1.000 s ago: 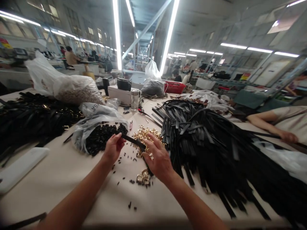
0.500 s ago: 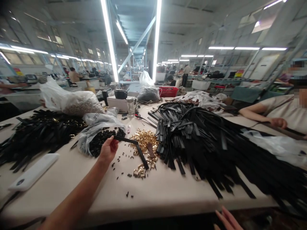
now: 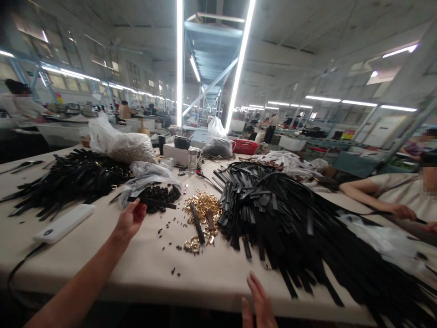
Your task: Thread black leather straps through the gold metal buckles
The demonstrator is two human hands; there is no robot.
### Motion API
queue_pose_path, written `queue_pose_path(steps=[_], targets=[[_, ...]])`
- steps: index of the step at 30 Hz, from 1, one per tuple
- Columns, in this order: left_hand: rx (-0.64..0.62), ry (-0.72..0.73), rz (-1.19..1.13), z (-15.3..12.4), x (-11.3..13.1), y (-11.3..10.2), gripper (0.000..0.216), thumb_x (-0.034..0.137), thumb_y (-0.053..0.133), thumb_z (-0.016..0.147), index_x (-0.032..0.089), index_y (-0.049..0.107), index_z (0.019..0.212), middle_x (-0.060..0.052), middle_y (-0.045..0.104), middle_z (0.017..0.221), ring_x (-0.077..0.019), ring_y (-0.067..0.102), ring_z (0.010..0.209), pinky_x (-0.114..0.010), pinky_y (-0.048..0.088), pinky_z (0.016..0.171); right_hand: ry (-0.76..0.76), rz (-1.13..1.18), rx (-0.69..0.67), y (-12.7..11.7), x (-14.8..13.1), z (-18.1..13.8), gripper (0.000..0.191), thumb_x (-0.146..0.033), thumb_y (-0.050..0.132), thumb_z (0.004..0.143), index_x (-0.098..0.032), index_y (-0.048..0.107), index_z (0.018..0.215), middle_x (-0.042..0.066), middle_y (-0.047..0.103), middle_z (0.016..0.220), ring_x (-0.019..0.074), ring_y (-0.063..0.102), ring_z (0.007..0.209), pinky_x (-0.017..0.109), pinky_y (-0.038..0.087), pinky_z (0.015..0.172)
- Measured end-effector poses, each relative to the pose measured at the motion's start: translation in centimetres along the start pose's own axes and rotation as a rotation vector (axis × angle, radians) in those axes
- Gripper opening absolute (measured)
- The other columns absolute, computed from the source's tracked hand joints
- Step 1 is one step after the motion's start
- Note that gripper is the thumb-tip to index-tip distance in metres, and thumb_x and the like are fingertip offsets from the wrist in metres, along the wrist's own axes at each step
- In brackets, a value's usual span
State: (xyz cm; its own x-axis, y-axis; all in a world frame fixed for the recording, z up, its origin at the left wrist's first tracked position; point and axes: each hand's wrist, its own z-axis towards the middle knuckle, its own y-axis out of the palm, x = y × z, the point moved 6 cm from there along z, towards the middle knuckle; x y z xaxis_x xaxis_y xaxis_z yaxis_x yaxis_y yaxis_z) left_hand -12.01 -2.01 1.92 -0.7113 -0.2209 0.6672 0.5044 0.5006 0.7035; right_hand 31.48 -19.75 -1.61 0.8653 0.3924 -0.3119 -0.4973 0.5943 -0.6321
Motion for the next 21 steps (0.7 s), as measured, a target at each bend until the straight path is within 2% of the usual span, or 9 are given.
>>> queue_pose_path(steps=[3,6,10,13,16,19,21], targets=[[0.044,0.025,0.005,0.0,1.2,-2.4,0.014,0.008,0.058,0.078,0.016,0.056,0.067,0.004,0.063,0.051,-0.0088,0.062,0.043,-0.013,0.047,0.038,-0.116,0.073,-0.148,2.5,-4.7,4.2,0.039,-0.028,0.044,0.094,-0.025,0.046,0.133,0.007,0.052,0.134,0.0247,0.053,0.120,0.038,0.048,0.096],[0.060,0.038,0.014,-0.5,1.6,-4.3,0.012,0.007,0.059,0.077,0.015,0.056,0.069,0.003,0.064,0.053,-0.0085,0.062,0.044,-0.013,0.048,0.039,-0.205,0.107,-0.303,6.3,-8.8,7.9,0.038,-0.024,0.048,0.092,-0.023,0.049,0.130,0.008,0.052,0.134,0.0247,0.047,0.124,0.041,0.043,0.101],[0.065,0.041,0.042,-1.6,1.5,-6.3,0.012,0.006,0.063,0.075,0.015,0.057,0.071,0.004,0.064,0.055,-0.0090,0.063,0.045,-0.012,0.046,0.039,-0.291,0.133,-0.474,11.5,-12.2,10.9,0.030,-0.020,0.058,0.086,-0.021,0.059,0.116,0.008,0.060,0.124,0.0243,0.052,0.116,0.040,0.041,0.099],[0.058,0.037,0.071,-2.2,1.2,-7.6,0.013,0.006,0.067,0.071,0.015,0.058,0.071,0.004,0.064,0.056,-0.0099,0.064,0.047,-0.013,0.047,0.041,-0.366,0.080,-0.552,14.1,-12.2,12.0,0.012,-0.016,0.059,0.085,-0.021,0.064,0.095,0.003,0.067,0.103,0.0195,0.059,0.098,0.036,0.043,0.093],[0.024,0.052,0.115,-2.6,1.0,-8.3,0.012,0.007,0.069,0.070,0.015,0.059,0.072,0.004,0.064,0.056,-0.0098,0.065,0.049,-0.014,0.050,0.046,-0.407,-0.043,-0.563,14.9,-10.4,13.1,0.014,-0.009,0.055,0.086,-0.019,0.063,0.082,0.003,0.067,0.088,0.0175,0.061,0.086,0.035,0.043,0.090],[0.000,0.061,0.129,-2.6,1.0,-8.4,0.009,0.008,0.068,0.072,0.014,0.062,0.075,0.002,0.067,0.058,-0.0094,0.065,0.050,-0.014,0.051,0.049,-0.379,-0.095,-0.533,14.6,-8.9,14.2,0.018,-0.005,0.051,0.085,-0.018,0.064,0.085,0.007,0.066,0.093,0.0207,0.060,0.092,0.039,0.042,0.093],[0.022,0.054,0.089,-2.5,1.0,-8.7,0.009,0.006,0.066,0.073,0.014,0.062,0.075,0.002,0.067,0.058,-0.0091,0.065,0.050,-0.014,0.052,0.049,-0.335,-0.017,-0.488,14.4,-9.0,14.5,0.023,-0.007,0.050,0.086,-0.018,0.064,0.100,0.010,0.064,0.108,0.0223,0.058,0.103,0.040,0.042,0.095]])
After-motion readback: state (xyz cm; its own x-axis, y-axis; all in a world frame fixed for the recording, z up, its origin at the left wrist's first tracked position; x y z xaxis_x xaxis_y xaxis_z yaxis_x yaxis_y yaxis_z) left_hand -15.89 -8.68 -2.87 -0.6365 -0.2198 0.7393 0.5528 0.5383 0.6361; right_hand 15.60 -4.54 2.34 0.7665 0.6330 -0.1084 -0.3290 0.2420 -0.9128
